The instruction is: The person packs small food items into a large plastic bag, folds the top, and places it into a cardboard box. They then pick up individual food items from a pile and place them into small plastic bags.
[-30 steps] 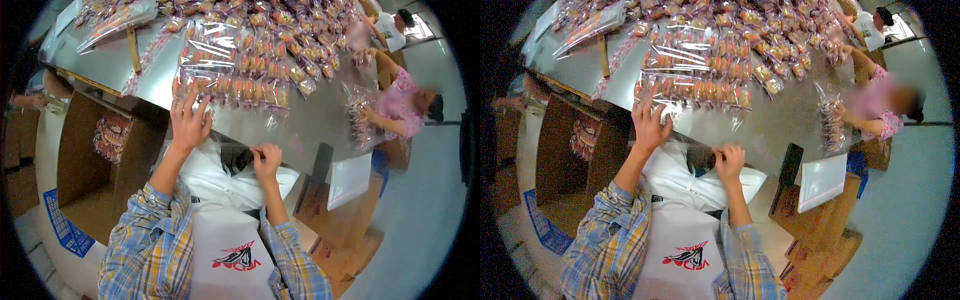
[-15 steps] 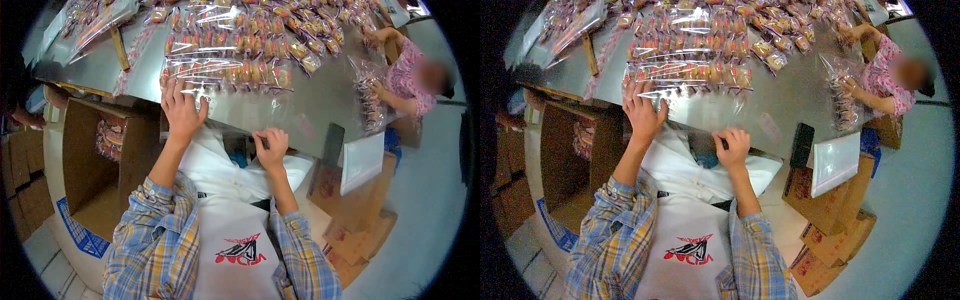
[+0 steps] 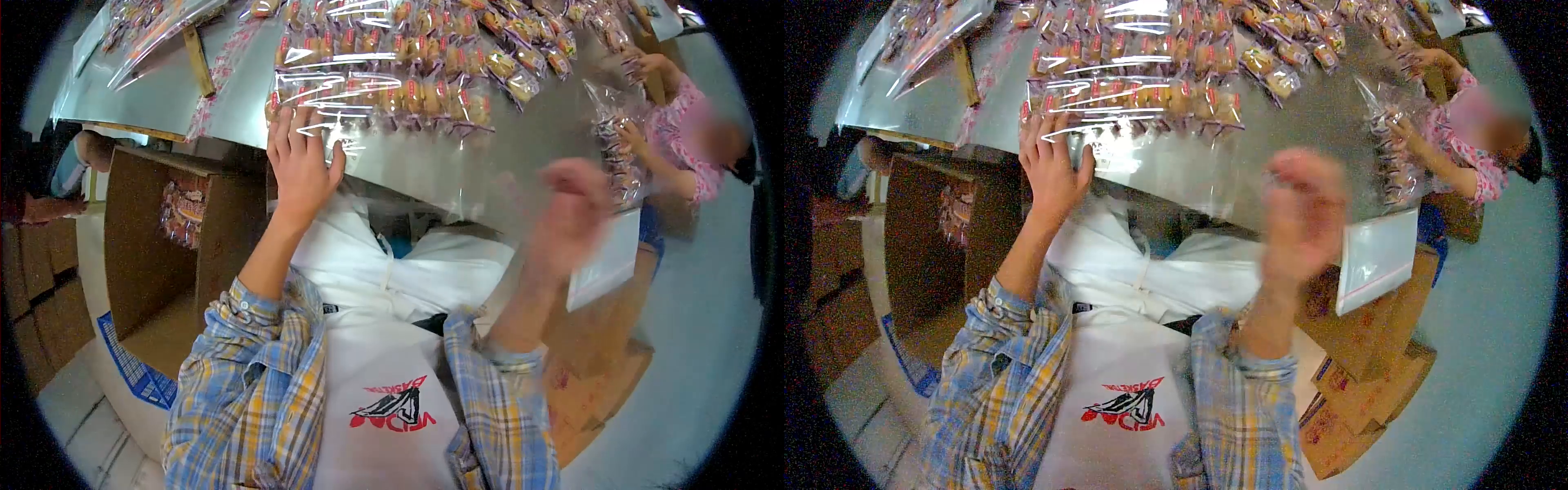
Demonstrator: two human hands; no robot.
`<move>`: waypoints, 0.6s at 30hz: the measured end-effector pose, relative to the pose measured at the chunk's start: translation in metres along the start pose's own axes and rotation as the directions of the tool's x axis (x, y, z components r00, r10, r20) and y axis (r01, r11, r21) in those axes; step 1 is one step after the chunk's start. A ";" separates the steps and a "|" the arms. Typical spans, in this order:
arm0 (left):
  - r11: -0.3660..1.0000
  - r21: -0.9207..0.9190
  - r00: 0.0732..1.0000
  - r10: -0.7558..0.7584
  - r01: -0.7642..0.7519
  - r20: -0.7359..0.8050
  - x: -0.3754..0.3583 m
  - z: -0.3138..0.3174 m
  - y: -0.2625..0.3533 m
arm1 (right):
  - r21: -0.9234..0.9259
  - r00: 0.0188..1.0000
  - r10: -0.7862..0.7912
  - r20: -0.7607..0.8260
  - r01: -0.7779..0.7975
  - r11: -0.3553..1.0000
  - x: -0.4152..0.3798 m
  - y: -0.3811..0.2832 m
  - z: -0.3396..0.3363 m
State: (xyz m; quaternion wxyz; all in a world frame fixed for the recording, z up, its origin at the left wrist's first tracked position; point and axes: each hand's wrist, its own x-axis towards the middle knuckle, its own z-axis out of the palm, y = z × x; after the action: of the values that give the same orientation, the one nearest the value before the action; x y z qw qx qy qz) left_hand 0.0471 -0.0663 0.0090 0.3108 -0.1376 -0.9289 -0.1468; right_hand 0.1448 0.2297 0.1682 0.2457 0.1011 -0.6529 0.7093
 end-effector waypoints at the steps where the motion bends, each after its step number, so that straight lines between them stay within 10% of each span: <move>1: 1.000 0.008 1.000 0.004 -0.004 -0.003 0.000 0.001 0.000 | 0.516 0.996 0.064 0.059 -0.085 0.852 0.025 -0.045 -0.006; 3: 1.000 0.006 1.000 0.015 -0.015 -0.014 -0.002 0.005 0.002 | 0.753 0.964 -0.003 0.264 -0.204 0.626 0.045 -0.093 0.004; 10: 1.000 0.010 0.998 0.023 -0.022 -0.054 -0.007 0.016 -0.007 | 0.261 0.914 0.109 0.391 -0.224 0.939 0.008 -0.044 0.083; 18: 0.999 -0.004 0.997 0.035 -0.035 -0.062 -0.006 0.013 -0.004 | 0.248 0.914 0.127 0.386 -0.235 0.940 0.002 -0.033 0.106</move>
State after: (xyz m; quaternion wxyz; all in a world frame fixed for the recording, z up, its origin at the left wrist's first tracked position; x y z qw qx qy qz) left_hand 0.0435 -0.0665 -0.0049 0.3415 -0.1499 -0.9160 -0.1478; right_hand 0.1402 0.1279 0.2119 0.0356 0.2039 -0.5831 0.7856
